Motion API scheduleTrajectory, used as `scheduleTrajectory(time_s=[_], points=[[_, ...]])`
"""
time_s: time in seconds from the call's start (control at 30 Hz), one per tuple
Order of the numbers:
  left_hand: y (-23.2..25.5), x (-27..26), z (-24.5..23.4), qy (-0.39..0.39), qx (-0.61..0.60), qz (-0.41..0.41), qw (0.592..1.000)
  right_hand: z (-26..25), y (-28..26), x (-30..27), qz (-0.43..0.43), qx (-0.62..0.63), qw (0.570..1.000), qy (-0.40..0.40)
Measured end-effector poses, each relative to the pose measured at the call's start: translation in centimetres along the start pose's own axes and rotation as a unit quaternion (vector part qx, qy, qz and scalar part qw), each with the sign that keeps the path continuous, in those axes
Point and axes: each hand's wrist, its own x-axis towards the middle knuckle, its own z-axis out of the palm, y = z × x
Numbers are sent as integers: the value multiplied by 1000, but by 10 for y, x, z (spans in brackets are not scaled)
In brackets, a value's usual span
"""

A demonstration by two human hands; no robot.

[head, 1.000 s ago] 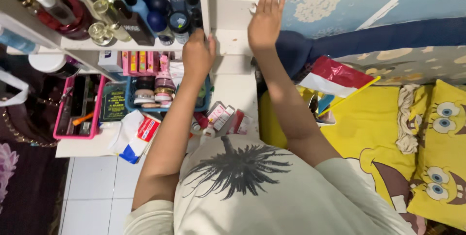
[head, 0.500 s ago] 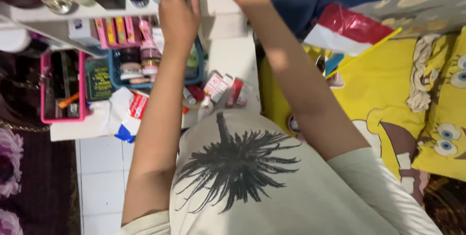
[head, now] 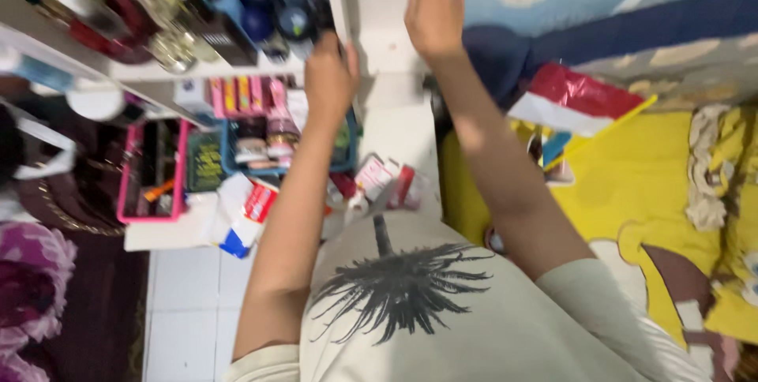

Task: The person wipes the top shelf of a white shelving unit with a white tissue. They remove a watch and a roll of tape, wipe the shelf, then place the items back. The person also moves several small cosmetic containers and boxes from the shelf to the bed and back.

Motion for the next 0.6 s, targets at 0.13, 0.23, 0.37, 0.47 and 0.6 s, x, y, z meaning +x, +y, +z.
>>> scheduleTrajectory(time_s=[0.13,0.23,0.37,0.47,0.6], points=[[4,-3,-1,-9,3,-29,1000,13,-45,-17,108,100,984,100],[-4,-3,-1,-19,-23,-19,999,29,-105,-25,308,399,863,12],[-6,-3,-2,-21,-29,-6,999,24,-132,19,321,584,743,56],[-5,1,-1,-34,9,-7,999,-1,-126,80,277,684,675,13],[-4,-1,0,-9,23,13,1000,-28,-132,97,86,710,698,6]])
